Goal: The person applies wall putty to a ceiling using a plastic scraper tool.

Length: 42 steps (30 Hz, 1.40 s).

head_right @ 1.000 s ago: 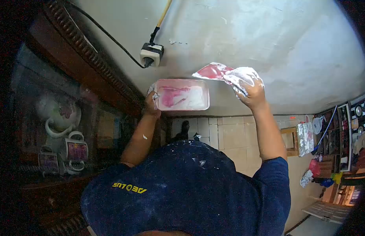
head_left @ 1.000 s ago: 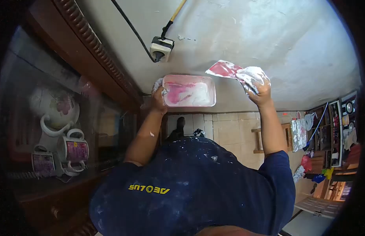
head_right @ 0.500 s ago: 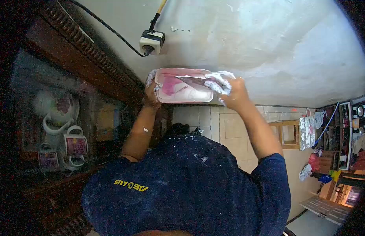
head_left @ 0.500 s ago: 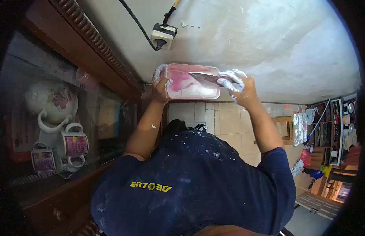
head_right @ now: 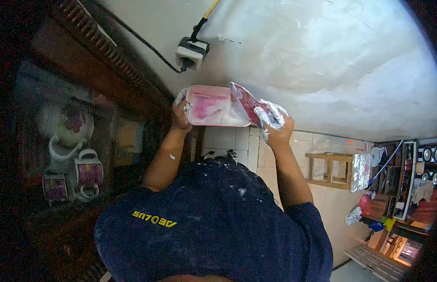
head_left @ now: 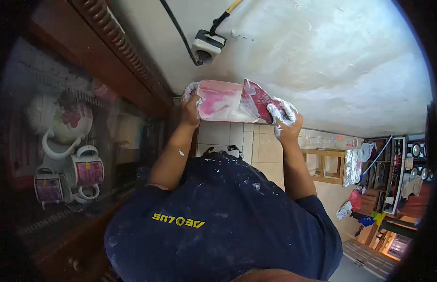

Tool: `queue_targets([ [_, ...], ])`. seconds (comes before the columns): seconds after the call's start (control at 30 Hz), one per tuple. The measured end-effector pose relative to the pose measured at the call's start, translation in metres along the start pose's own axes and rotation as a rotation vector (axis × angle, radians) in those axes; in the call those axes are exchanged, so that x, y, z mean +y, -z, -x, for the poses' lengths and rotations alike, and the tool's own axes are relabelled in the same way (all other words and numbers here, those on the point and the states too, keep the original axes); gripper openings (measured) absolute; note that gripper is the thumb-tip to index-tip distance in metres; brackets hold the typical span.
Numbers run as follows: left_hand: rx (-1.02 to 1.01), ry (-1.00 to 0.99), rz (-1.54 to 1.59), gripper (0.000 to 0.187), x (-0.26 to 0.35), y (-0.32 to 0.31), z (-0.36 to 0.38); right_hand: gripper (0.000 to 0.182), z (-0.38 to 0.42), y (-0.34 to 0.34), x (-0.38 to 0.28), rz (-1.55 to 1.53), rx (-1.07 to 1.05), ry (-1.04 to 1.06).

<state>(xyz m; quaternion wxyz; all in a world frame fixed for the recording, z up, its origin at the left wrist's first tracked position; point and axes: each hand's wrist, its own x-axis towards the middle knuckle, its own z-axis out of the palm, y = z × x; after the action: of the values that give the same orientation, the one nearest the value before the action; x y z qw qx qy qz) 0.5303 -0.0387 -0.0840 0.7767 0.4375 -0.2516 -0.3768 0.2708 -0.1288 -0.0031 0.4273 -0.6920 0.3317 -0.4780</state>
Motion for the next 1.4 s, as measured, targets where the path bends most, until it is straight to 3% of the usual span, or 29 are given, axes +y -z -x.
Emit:
queue_targets([
  [0.13,-0.02,0.011,0.008,0.033,-0.012,-0.001,-0.007,0.026,0.008,-0.002,0.018,-0.273,0.109,-0.145],
  [0.2,0.056,0.114,0.166,0.033,-0.017,-0.001,-0.009,0.029,0.007,-0.003,0.03,-0.471,0.226,-0.229],
  [0.33,0.0,0.149,0.199,0.033,-0.024,-0.003,-0.013,0.028,0.01,0.0,0.036,-0.361,0.266,-0.356],
  [0.4,0.011,0.069,0.073,0.039,-0.029,0.0,-0.015,0.027,0.013,0.001,0.049,-0.408,0.261,-0.337],
  [0.53,0.034,0.087,0.185,0.031,-0.029,-0.004,-0.014,0.021,0.007,0.012,0.07,-0.458,0.17,-0.472],
  [0.6,0.008,0.107,0.209,0.03,-0.027,-0.01,-0.013,0.019,0.007,0.02,0.074,-0.28,0.002,-0.473],
  [0.63,-0.042,-0.056,-0.065,0.029,-0.031,-0.009,-0.016,0.016,0.005,0.018,0.066,-0.233,0.01,-0.531],
  [0.67,-0.046,-0.058,-0.065,0.029,-0.036,-0.009,-0.017,0.016,0.0,0.02,0.067,-0.234,0.013,-0.528],
  [0.73,-0.016,0.092,0.153,0.028,-0.039,-0.008,-0.016,0.007,0.001,0.02,0.069,-0.305,-0.028,-0.376],
  [0.87,-0.043,0.148,0.237,0.028,-0.041,-0.01,-0.016,0.004,-0.041,0.038,0.024,-0.117,-0.168,-0.375],
  [0.93,-0.025,0.124,0.24,0.028,-0.035,-0.021,-0.013,0.011,-0.065,0.049,0.047,-0.102,-0.136,-0.215],
  [1.0,0.002,0.097,0.242,0.027,-0.036,-0.024,-0.01,0.018,-0.094,0.058,0.01,0.353,-0.308,-0.042],
  [1.03,0.002,0.043,0.135,0.028,-0.045,-0.019,-0.011,0.018,-0.102,0.056,0.005,0.348,-0.313,-0.031],
  [1.1,0.002,-0.025,0.029,0.028,-0.049,-0.013,-0.013,0.024,-0.116,0.048,-0.003,0.641,-0.385,0.127],
  [1.17,-0.004,0.131,0.193,0.029,-0.049,-0.012,-0.011,0.023,-0.127,0.043,-0.005,0.678,-0.374,0.24],
  [1.2,-0.005,0.118,0.191,0.029,-0.053,-0.007,-0.014,0.024,-0.132,0.038,-0.005,0.716,-0.362,0.339],
  [1.33,0.027,0.175,0.212,0.03,-0.057,0.0,-0.01,0.021,-0.144,0.037,-0.044,0.75,-0.179,0.281],
  [1.4,-0.028,0.091,0.122,0.031,-0.078,0.018,-0.013,0.021,-0.149,0.053,-0.047,0.731,-0.174,0.32],
])
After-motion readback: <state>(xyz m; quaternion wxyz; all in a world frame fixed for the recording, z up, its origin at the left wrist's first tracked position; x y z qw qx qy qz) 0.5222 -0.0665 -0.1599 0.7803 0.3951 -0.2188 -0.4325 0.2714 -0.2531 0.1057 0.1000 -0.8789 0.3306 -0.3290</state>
